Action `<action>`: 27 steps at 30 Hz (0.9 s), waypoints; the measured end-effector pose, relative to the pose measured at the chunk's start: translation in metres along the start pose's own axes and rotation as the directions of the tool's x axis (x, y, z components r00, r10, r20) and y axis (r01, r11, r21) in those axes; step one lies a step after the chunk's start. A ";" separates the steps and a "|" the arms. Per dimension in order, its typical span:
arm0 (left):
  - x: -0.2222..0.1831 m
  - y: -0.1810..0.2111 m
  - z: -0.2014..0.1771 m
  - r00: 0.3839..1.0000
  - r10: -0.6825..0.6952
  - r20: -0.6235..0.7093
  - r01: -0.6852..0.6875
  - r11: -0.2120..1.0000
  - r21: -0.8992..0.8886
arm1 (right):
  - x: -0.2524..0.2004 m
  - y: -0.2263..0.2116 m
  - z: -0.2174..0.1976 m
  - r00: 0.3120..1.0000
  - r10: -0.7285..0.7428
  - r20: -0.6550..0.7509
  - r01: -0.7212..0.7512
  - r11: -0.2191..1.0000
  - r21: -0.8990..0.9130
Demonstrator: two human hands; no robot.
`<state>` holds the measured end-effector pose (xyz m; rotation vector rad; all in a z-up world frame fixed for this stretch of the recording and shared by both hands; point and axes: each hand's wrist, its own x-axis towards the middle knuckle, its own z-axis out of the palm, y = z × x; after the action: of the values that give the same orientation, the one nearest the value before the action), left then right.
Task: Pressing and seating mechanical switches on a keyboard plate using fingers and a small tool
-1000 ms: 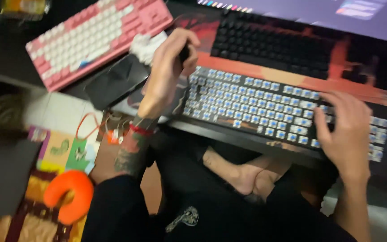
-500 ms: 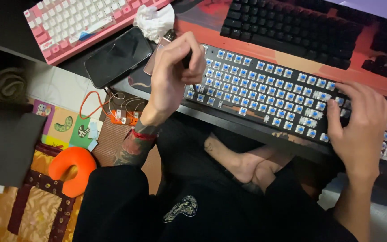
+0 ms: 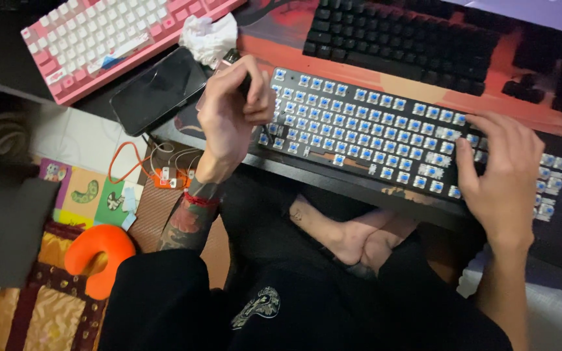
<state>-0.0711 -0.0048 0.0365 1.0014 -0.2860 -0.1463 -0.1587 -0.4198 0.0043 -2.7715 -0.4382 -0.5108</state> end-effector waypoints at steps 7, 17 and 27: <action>-0.001 -0.004 -0.010 0.999 0.027 0.021 -0.026 0.999 -0.045 | 0.001 -0.002 0.005 1.000 0.022 -0.018 -0.021 0.999 0.027; 0.010 -0.030 -0.019 0.991 0.129 0.038 -0.131 0.991 0.033 | -0.005 0.028 0.027 0.993 0.066 -0.101 -0.071 0.996 -0.045; 0.009 -0.032 -0.032 0.986 0.143 0.083 -0.132 0.983 -0.126 | -0.007 0.030 0.031 0.992 0.088 -0.093 -0.093 0.995 -0.042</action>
<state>-0.0524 0.0016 -0.0051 0.8534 -0.4250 -0.0830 -0.1455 -0.4389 -0.0334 -2.7833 -0.2818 -0.6304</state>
